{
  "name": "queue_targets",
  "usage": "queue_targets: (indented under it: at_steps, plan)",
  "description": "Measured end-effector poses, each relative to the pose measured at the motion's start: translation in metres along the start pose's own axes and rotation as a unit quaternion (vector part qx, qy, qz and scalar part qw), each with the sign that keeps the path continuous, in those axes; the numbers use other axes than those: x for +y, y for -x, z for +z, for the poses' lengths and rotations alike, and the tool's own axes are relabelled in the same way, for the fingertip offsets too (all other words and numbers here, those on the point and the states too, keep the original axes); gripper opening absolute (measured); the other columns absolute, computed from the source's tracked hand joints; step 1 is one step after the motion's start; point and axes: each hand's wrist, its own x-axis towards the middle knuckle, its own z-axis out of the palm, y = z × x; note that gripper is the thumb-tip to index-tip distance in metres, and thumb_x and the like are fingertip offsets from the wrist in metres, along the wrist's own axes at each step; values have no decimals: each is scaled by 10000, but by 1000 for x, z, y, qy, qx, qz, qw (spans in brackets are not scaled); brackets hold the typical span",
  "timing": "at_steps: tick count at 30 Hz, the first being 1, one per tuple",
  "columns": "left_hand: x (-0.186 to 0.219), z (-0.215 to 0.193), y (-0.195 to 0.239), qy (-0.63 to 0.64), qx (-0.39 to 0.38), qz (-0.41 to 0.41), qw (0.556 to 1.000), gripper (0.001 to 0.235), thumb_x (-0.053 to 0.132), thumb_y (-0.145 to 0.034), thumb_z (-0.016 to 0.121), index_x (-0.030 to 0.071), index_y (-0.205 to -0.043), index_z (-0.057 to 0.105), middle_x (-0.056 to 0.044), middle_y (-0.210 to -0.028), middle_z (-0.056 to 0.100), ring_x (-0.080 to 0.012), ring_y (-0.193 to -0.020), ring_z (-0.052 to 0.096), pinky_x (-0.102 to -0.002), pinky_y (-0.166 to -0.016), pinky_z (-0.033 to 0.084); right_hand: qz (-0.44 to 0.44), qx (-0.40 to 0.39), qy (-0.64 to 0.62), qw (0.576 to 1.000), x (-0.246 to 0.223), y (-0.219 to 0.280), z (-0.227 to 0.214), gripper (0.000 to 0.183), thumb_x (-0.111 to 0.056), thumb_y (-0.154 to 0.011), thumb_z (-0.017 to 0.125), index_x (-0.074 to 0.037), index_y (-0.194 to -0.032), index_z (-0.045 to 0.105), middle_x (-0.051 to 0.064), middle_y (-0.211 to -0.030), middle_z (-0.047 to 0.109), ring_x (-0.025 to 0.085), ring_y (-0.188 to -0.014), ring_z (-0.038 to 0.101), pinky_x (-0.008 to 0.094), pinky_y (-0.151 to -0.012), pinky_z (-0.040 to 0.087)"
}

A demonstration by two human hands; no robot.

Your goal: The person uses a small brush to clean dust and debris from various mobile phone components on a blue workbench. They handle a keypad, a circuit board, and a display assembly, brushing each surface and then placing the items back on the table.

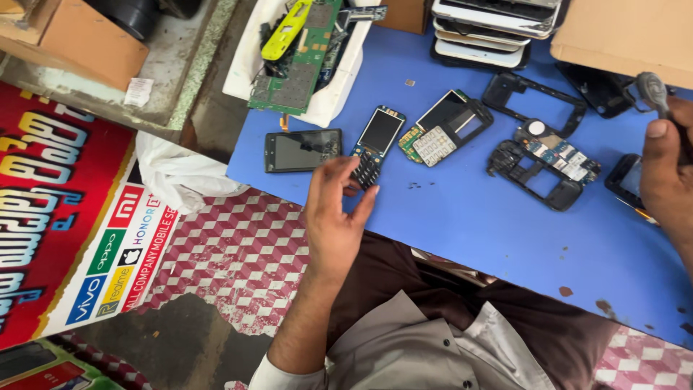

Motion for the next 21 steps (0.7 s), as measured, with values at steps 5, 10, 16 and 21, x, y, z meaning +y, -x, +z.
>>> queue_targets:
  at_steps: [5,10,16,21]
  plan:
    - [-10,1,-5,-16,9,-45,999,492,62,-859,834,56,-1304,625,-94,-1265,629,-146,-884,689,-292,-760,605,32,-12,6,999,14,-1,4,442,-366,-1224,436,9,-1418,568,17,-857,487,92,-699,411,279,-626,346]
    - [-13,-2,-5,-129,1,-19,991,493,187,-857,856,41,-1266,623,-117,-1253,626,-265,-1019,668,-376,-851,584,45,-29,105,993,44,-12,9,484,-392,-1224,395,1,-1441,576,54,-824,477,115,-695,421,299,-619,351]
    - [-12,-4,-4,-165,-7,-2,986,575,262,-852,855,21,-1301,588,-149,-1279,613,-342,-1171,640,-444,-974,556,78,-50,121,988,77,-10,15,484,-394,-1222,399,4,-1431,578,58,-819,479,119,-691,423,302,-617,353]
    - [-10,-6,-7,-168,-21,-19,985,645,277,-843,851,0,-1344,554,-172,-1305,616,-338,-1163,637,-422,-927,568,90,-51,126,987,86,-7,14,485,-396,-1220,402,7,-1423,580,61,-815,481,122,-687,425,304,-615,354]
